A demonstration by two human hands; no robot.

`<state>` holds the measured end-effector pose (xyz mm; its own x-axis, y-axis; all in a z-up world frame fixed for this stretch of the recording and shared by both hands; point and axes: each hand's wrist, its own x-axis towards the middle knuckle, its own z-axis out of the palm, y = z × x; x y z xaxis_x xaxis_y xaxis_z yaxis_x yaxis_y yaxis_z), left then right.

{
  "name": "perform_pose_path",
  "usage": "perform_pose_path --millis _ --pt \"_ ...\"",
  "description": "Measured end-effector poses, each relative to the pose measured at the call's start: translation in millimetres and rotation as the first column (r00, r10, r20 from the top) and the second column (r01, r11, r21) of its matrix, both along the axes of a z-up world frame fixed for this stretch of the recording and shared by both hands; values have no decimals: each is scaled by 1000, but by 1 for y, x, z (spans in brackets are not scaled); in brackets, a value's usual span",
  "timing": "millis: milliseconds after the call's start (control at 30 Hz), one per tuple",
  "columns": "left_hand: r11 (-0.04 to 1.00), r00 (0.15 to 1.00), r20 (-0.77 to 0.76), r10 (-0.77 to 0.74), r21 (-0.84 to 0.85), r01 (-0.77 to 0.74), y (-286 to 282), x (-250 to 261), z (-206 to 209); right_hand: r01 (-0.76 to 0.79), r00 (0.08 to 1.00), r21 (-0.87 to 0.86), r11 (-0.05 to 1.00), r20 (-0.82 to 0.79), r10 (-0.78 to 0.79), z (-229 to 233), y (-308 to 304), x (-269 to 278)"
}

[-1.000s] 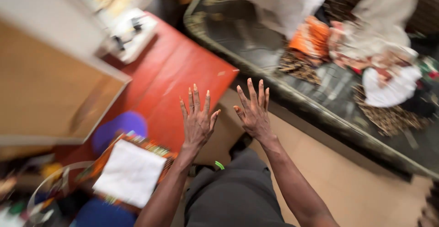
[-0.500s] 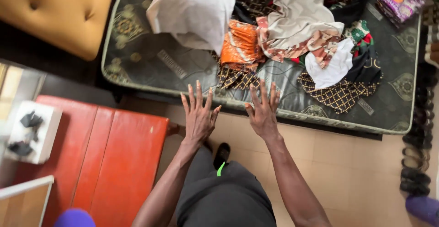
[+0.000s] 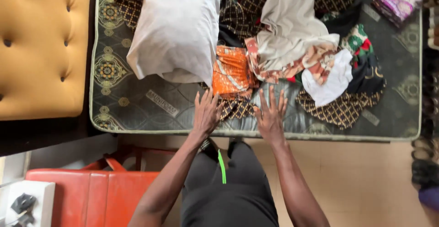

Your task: A person is shown folding various pieces of colorful clothing and stacking them on a table in a bedroom.

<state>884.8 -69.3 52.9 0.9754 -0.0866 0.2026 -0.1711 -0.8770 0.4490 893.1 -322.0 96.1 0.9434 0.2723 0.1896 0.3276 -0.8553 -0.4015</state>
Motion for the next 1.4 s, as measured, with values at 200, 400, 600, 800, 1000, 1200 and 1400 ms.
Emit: perform_pose_path --millis 200,400,600,800,1000,1200,1400 --pt "995 995 -29 97 29 -96 -9 51 -62 -55 992 45 997 -113 60 -33 -1 67" --pt "980 969 -164 184 108 -168 -15 82 -145 -106 970 -8 994 -221 102 -108 -12 116" --pt "922 855 -387 344 -32 -386 -21 111 -213 -171 932 -72 983 -336 138 -162 -8 152" --pt "800 555 -724 410 -6 -600 -18 139 -221 -231 915 -64 971 -353 195 -198 2 171" --pt "405 572 -818 63 -502 -764 -26 136 -273 -35 841 -38 999 -541 9 -204 -1 174" --pt "-334 632 -745 -213 -552 -764 -68 146 -188 587 -59 -48 809 -998 -16 -173 3 180" --pt "-252 723 -683 -105 -685 -684 -115 104 -195 964 265 254 -84 -859 438 -198 12 185"
